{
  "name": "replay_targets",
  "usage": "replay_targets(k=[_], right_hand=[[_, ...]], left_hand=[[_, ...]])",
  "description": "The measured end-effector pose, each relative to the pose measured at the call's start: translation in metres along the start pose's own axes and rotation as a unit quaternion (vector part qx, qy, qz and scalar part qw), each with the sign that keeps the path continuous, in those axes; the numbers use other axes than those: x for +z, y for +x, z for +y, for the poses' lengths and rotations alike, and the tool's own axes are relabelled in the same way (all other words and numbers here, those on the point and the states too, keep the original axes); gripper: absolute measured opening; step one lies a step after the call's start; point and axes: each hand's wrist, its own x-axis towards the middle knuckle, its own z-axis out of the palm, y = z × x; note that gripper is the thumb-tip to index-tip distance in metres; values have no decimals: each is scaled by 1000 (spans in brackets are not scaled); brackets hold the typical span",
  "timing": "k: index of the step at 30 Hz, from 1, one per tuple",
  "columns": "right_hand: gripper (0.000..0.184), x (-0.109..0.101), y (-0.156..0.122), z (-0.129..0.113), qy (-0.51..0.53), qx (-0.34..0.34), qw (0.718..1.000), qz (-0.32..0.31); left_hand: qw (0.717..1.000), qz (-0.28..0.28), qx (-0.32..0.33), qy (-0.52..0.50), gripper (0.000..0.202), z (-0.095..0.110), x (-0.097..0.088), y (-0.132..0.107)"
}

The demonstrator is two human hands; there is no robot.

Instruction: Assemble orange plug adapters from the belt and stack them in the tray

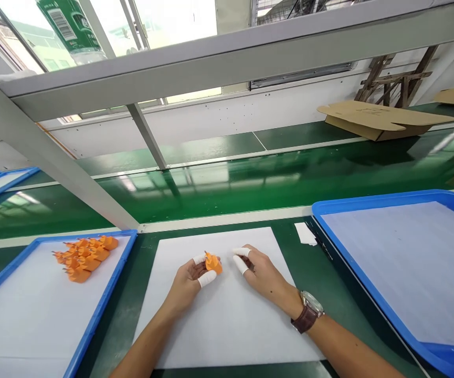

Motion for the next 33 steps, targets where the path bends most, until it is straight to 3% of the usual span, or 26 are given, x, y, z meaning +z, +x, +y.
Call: replay_targets(k=[5,10,14,15,18,20,22,23,26,30,33], right_hand=[[40,6,-5,4,-38,-76,996,-11],[33,9,-10,-4,109,-35,992,-59],[20,5,-10,-15,126,-51,991,13],[23,4,-10,-18,153,-36,988,-6],[36,2,-8,-21,214,9,967,-141],[29,2,-6,-21,172,-13,979,-110],[25,1,-4,-19,137,-31,990,-2],[28,1,-3,-19,142,-23,989,23],[35,-2,0,-13,132,4,991,-22],[19,-8,-2,3,3,-63,998,13],[24,-7,-6,18,-80,-90,993,-5]], left_hand=[[999,39,8,-9,51,-2,2,1],[995,98,26,-3,52,-3,-4,3],[993,118,24,-5,50,-3,-5,4],[992,122,28,-8,49,-2,-4,4],[992,121,31,-13,49,-2,-3,5],[993,113,30,-14,50,-2,-3,6],[994,106,30,-12,50,-3,-3,6],[994,103,31,-10,50,-4,-4,6],[995,97,33,-2,50,-5,-5,7],[995,82,51,3,48,-2,-2,3],[994,84,73,14,37,3,1,-1]])
